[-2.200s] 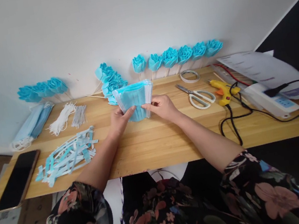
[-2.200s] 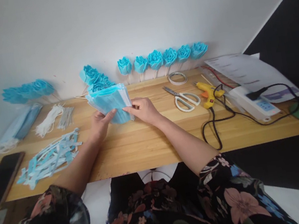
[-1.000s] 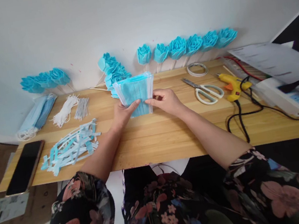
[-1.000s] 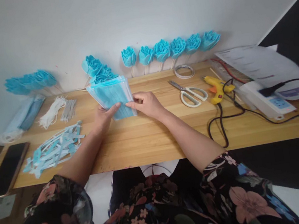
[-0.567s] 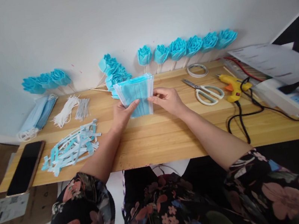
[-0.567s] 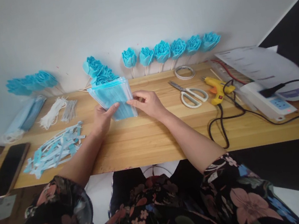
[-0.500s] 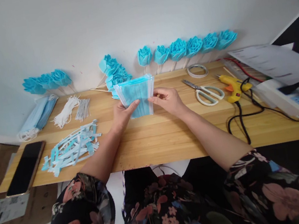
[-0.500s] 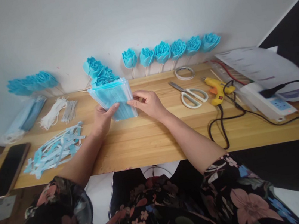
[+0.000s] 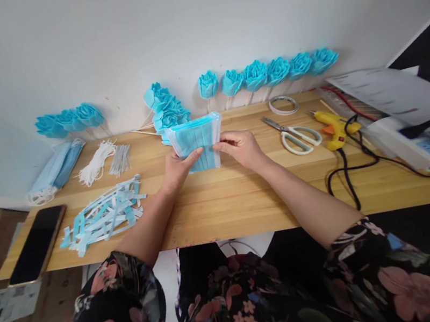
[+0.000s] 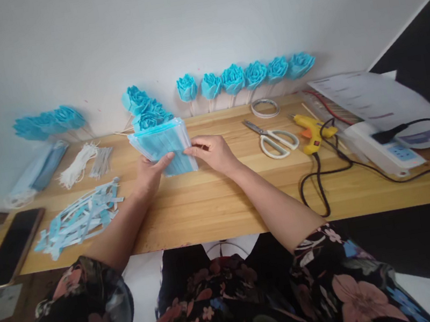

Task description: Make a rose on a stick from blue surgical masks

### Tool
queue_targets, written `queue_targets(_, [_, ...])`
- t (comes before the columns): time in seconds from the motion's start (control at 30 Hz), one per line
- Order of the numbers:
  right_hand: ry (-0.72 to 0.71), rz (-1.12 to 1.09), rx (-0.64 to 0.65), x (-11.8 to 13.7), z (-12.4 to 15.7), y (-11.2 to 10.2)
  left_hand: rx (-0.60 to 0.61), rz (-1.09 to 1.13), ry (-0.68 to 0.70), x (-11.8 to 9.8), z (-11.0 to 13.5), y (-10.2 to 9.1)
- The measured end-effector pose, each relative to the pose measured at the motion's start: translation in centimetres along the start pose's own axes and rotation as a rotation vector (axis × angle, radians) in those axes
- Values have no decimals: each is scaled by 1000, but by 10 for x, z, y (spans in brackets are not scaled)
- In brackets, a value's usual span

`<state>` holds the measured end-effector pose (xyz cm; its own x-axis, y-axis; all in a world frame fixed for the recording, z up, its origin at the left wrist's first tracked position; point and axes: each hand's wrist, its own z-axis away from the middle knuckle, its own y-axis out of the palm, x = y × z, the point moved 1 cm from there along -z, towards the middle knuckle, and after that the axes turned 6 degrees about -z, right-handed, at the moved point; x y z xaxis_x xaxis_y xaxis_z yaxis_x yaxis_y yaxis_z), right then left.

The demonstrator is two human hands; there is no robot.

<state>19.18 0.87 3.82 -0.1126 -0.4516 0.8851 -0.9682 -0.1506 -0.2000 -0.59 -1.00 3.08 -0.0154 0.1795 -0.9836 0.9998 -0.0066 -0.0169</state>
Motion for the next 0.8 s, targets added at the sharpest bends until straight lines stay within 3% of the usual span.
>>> queue_targets(0.43, [-44,-63,-24,-2,-2,1,13,-5,-3,0,0,0])
queue_targets(0.8, [-22,37,54,-3,0,1,-8,15,-14,2,0,0])
